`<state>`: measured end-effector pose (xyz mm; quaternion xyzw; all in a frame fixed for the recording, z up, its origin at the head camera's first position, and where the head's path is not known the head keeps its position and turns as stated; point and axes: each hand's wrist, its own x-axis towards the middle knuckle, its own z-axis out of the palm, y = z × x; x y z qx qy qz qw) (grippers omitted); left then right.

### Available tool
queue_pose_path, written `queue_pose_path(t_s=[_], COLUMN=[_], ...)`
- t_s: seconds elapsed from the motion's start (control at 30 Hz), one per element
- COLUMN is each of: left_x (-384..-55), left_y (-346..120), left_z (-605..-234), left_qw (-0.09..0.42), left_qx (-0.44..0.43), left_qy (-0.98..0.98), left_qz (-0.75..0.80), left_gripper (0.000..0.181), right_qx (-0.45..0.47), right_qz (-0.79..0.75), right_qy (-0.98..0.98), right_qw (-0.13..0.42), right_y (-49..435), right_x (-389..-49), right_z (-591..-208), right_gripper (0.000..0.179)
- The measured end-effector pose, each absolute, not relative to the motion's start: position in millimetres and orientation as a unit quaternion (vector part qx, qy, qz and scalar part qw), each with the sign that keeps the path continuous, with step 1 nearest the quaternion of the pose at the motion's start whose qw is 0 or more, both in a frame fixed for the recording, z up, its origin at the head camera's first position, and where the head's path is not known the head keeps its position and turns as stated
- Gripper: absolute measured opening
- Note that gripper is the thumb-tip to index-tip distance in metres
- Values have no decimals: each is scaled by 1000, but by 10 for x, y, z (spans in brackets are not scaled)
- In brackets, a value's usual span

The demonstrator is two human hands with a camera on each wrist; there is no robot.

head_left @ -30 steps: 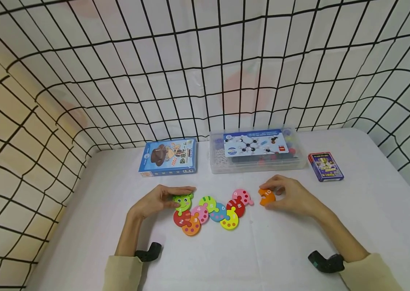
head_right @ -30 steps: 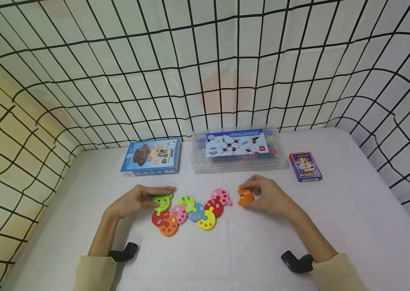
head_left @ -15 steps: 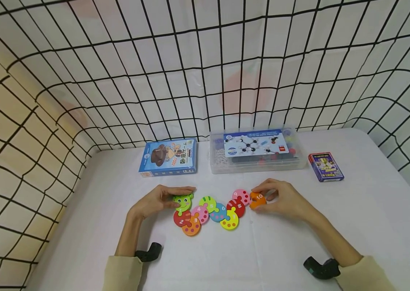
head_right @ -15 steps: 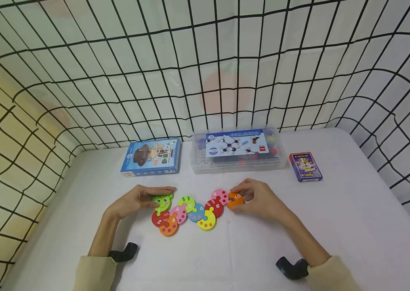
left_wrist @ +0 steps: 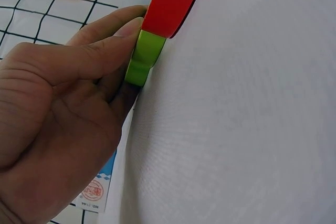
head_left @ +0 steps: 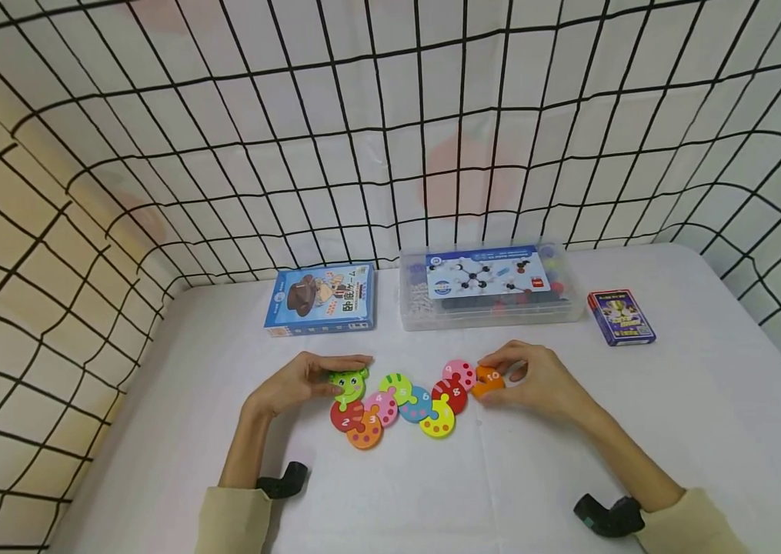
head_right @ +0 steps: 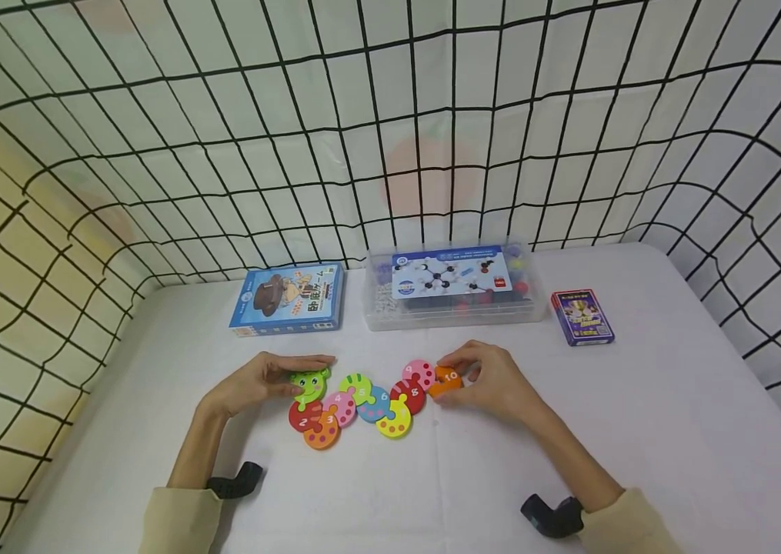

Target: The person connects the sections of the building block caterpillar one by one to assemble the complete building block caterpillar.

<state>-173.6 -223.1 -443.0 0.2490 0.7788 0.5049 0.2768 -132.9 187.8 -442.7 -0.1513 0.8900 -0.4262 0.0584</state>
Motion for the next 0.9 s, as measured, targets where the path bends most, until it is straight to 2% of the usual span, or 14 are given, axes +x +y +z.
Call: queue_pose_path(t_s=[0.57, 0.9], left_x=[-1734, -1729], left_y=[-2228, -2233], left_z=[-4421, -4432], left_qw=[278, 275], left_qx=[249, 254], left_qy=[777, 782], left_qz=[507, 499], left_gripper=[50, 51], right_qx=[-108, -162], right_qz=[-401, -407], right_qy=[909, 895], right_qw=[33, 79], right_y=[1737, 1859], right_x=[-1268, -1295], right_z=[-4432, -4426], right_gripper=[39, 42])
